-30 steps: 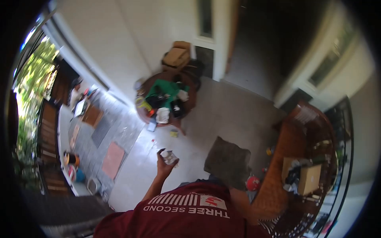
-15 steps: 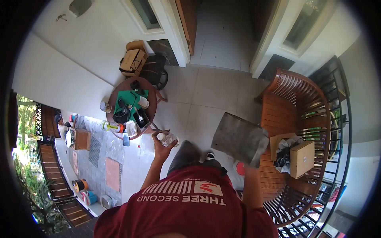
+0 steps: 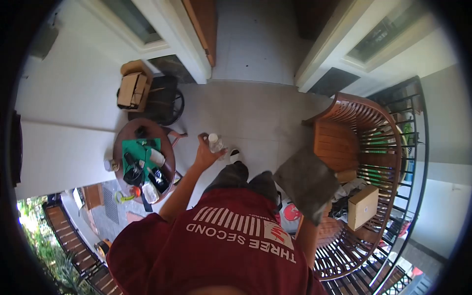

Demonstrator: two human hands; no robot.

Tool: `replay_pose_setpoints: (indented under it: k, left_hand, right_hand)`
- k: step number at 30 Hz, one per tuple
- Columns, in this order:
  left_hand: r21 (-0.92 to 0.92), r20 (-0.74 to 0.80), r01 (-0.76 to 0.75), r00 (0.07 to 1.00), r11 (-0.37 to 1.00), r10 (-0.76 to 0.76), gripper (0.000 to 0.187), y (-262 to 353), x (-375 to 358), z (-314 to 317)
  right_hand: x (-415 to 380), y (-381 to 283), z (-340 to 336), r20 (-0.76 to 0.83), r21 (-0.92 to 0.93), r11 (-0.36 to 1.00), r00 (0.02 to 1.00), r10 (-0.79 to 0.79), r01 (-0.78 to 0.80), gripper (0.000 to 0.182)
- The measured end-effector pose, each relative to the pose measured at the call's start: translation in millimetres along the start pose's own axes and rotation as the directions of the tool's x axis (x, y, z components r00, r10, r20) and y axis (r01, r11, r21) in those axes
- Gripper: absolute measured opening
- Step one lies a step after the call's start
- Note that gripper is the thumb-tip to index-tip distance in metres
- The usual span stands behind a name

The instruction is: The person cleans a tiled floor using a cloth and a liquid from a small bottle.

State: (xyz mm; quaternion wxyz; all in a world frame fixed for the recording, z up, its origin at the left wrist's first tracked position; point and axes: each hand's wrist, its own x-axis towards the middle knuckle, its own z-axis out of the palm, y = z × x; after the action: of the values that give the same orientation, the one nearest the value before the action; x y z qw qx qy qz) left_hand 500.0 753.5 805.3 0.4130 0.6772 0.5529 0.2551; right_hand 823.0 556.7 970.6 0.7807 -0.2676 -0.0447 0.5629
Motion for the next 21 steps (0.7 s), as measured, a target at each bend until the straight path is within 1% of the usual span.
replay_pose_setpoints:
  k: [1, 4, 6, 8, 10, 12, 14, 16, 18, 21]
  left_hand:
    - [0.033, 0.048, -0.036, 0.998, 0.999, 0.034, 0.095, 9, 33, 0]
    - [-0.016, 0.114, -0.092, 0.989, 0.996, 0.093, 0.095, 46, 125, -6]
    - [-0.061, 0.055, -0.164, 0.984, 0.985, 0.168, 0.094, 37, 175, 7]
    - [-0.118, -0.042, -0.265, 0.964, 0.957, 0.262, 0.094, 36, 232, 24]
    - [-0.196, -0.067, -0.331, 0.944, 0.923, 0.324, 0.093, 36, 277, 39]
    - [-0.122, -0.005, -0.216, 0.976, 0.969, 0.217, 0.092, 56, 305, 41]
    - [-0.091, 0.054, -0.264, 0.961, 0.960, 0.270, 0.091, 51, 337, 56]
    - [-0.118, 0.101, -0.286, 0.949, 0.951, 0.298, 0.092, 55, 359, 62]
    - [-0.064, 0.131, -0.208, 0.968, 0.976, 0.215, 0.091, 78, 370, 59]
    - [-0.068, 0.120, -0.088, 0.988, 0.994, 0.096, 0.093, 81, 395, 62]
  right_hand:
    - [17, 6, 7, -0.007, 0.010, 1.000, 1.000, -0.004, 0.004, 0.051]
    - [60, 10, 24, -0.025, 0.044, 0.999, 1.000, -0.012, 0.013, 0.050]
    - [89, 6, 35, -0.041, 0.063, 0.998, 0.999, -0.025, 0.028, 0.050]
    - [117, 1, 43, -0.047, 0.080, 0.996, 0.998, -0.035, 0.039, 0.049]
    - [149, 2, 47, -0.040, 0.111, 0.993, 0.998, -0.045, 0.049, 0.049]
    - [181, 2, 46, -0.055, 0.135, 0.990, 0.998, -0.031, 0.038, 0.048]
    - [228, -3, 47, -0.044, 0.159, 0.987, 0.999, -0.004, 0.011, 0.048]
    - [282, -14, 57, -0.007, 0.183, 0.983, 1.000, 0.026, -0.025, 0.047]
    - [337, -31, 72, 0.045, 0.216, 0.974, 0.997, 0.067, -0.075, 0.047]
    - [419, -54, 101, 0.157, 0.242, 0.956, 0.979, 0.132, -0.168, 0.046]
